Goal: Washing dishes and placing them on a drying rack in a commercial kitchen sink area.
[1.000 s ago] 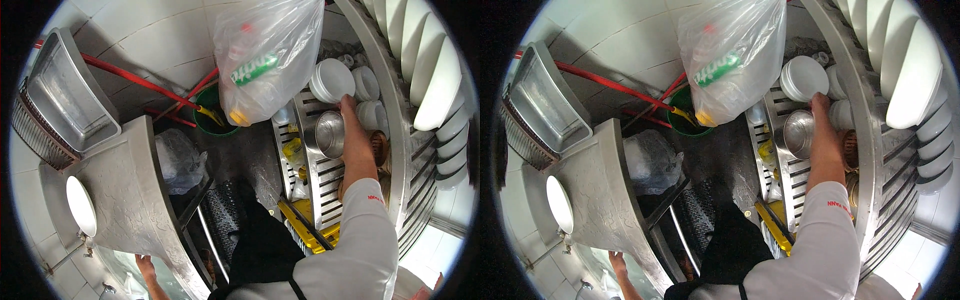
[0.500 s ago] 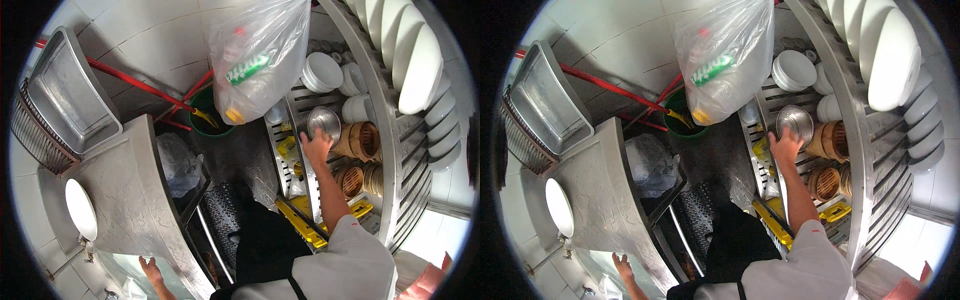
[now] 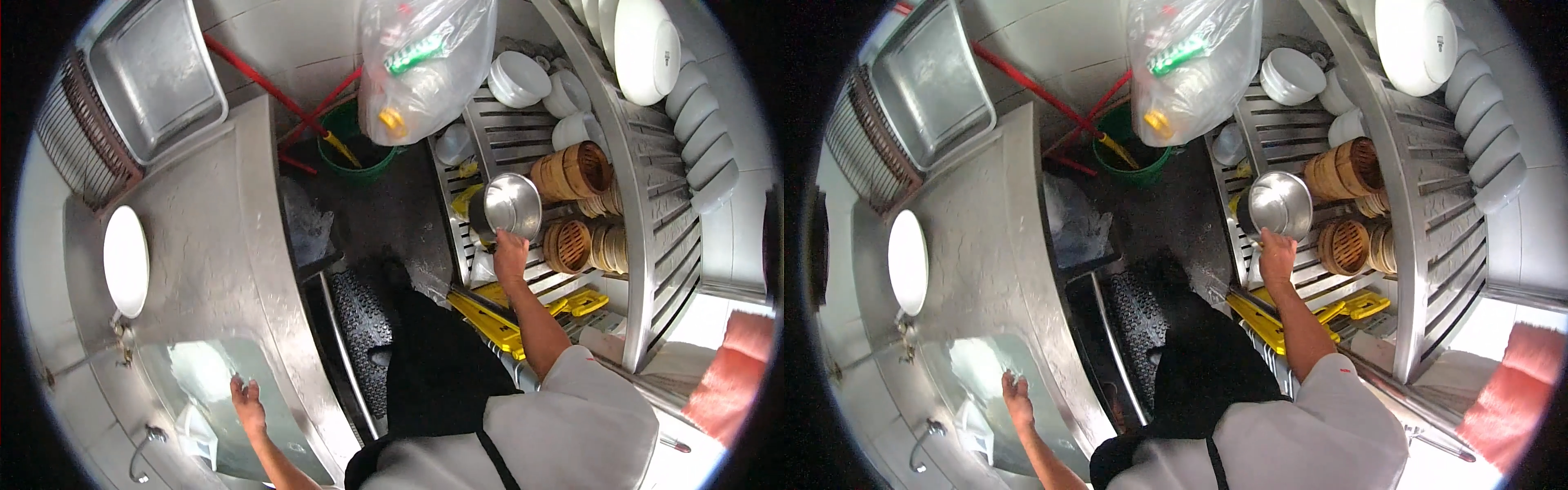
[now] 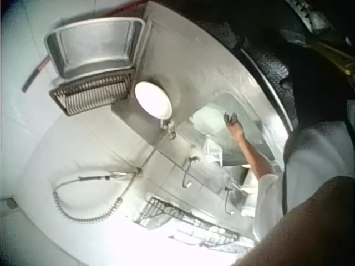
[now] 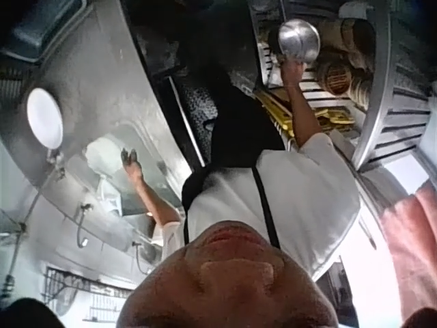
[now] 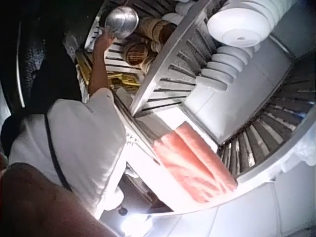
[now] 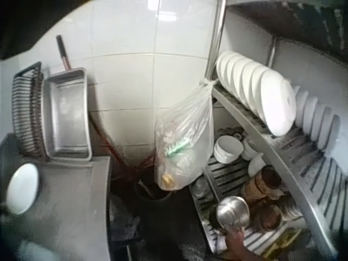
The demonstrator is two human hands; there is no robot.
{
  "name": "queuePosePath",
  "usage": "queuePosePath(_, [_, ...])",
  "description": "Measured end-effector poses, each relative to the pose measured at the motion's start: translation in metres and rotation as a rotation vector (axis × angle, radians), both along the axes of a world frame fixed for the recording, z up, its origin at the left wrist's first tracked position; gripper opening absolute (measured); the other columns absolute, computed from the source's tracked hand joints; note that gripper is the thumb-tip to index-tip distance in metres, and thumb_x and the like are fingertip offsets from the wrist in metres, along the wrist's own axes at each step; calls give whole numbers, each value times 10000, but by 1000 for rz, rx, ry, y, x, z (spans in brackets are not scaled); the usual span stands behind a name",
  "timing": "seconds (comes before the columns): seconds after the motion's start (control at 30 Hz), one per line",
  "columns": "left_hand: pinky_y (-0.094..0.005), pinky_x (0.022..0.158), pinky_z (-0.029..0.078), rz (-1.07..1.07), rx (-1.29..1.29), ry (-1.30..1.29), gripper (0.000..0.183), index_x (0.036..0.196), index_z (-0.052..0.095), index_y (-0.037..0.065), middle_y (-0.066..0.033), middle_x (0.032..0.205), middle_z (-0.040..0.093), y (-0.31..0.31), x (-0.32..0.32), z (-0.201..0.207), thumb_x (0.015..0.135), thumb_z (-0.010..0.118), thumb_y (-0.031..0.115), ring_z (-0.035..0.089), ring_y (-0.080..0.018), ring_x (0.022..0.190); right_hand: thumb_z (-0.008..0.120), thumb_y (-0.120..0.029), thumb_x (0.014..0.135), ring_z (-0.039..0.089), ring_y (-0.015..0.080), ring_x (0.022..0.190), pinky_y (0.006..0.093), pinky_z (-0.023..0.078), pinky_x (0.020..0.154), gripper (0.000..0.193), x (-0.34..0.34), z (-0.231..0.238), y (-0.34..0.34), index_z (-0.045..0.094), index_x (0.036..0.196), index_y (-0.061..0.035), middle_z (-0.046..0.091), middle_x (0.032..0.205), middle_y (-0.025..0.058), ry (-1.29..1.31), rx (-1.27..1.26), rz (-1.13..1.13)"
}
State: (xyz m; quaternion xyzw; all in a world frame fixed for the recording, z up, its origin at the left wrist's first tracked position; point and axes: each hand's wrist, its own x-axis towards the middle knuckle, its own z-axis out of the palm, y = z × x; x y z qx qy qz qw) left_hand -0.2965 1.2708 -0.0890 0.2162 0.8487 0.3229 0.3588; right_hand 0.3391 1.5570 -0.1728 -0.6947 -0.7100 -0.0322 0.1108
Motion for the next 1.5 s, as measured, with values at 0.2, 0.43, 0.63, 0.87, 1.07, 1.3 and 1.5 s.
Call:
queuePosePath(0.2, [-378, 1057, 410, -70, -6, -11, 533, 1434, 448, 5, -178, 1391, 524, -46, 31, 19, 976, 655, 184, 531, -255, 1219, 557, -76, 828, 641, 278, 941, 451, 422, 952, 283, -39, 1, -79, 686, 1079, -97, 704, 974, 102, 119, -143, 346])
queuePosePath(0.43, [-378, 1024, 439, -131, 13, 6, 491, 1395, 481, 4, -167, 1326, 564, -96, 48, 38, 973, 658, 180, 552, -245, 1180, 596, -83, 820, 657, 275, 966, 436, 436, 926, 272, -59, 9, -150, 698, 1071, -90, 713, 969, 110, 180, -132, 215])
queuePosePath(0.63, [-373, 1021, 442, -20, 19, 27, 478, 1393, 501, 15, -160, 1304, 582, -119, 58, 48, 960, 658, 145, 555, -242, 1192, 600, -123, 875, 695, 330, 839, 472, 503, 787, 202, -2, 0, -178, 718, 1039, -117, 735, 893, 106, 108, -65, -119])
queuePosePath(0.87, [-388, 977, 496, -61, 16, 127, 517, 1371, 538, 43, -174, 1301, 632, -163, 74, 75, 935, 686, 281, 631, -275, 1139, 660, -286, 910, 682, 253, 788, 390, 542, 684, 361, 48, 3, -158, 638, 1243, -148, 702, 946, 72, -203, -400, -283])
queuePosePath(1.07, [-415, 935, 514, 137, 101, 151, 491, 1329, 570, 58, -171, 1220, 670, -234, 87, 90, 926, 708, 302, 658, -304, 1050, 710, -306, 915, 582, 381, 1188, 485, 448, 1006, 610, -16, 34, -151, 480, 1419, -50, 573, 1355, 217, 31, -32, -256])
queuePosePath(1.3, [-370, 884, 530, 527, 121, 617, 408, 1242, 624, 22, -177, 1162, 673, -324, 87, 67, 908, 732, 230, 669, -297, 1040, 668, -239, 945, 643, 338, 1044, 381, 481, 953, 375, -267, 146, -131, 625, 1222, 10, 676, 1131, 189, 675, -94, 754])
queuePosePath(1.5, [-445, 947, 500, 506, -263, 277, 497, 1284, 607, 48, -250, 1126, 681, -384, 127, 60, 898, 703, 346, 638, -389, 1100, 664, -198, 931, 675, 259, 899, 365, 523, 797, 303, -476, 173, -178, 650, 1177, -22, 699, 950, 172, 241, -843, 1232])
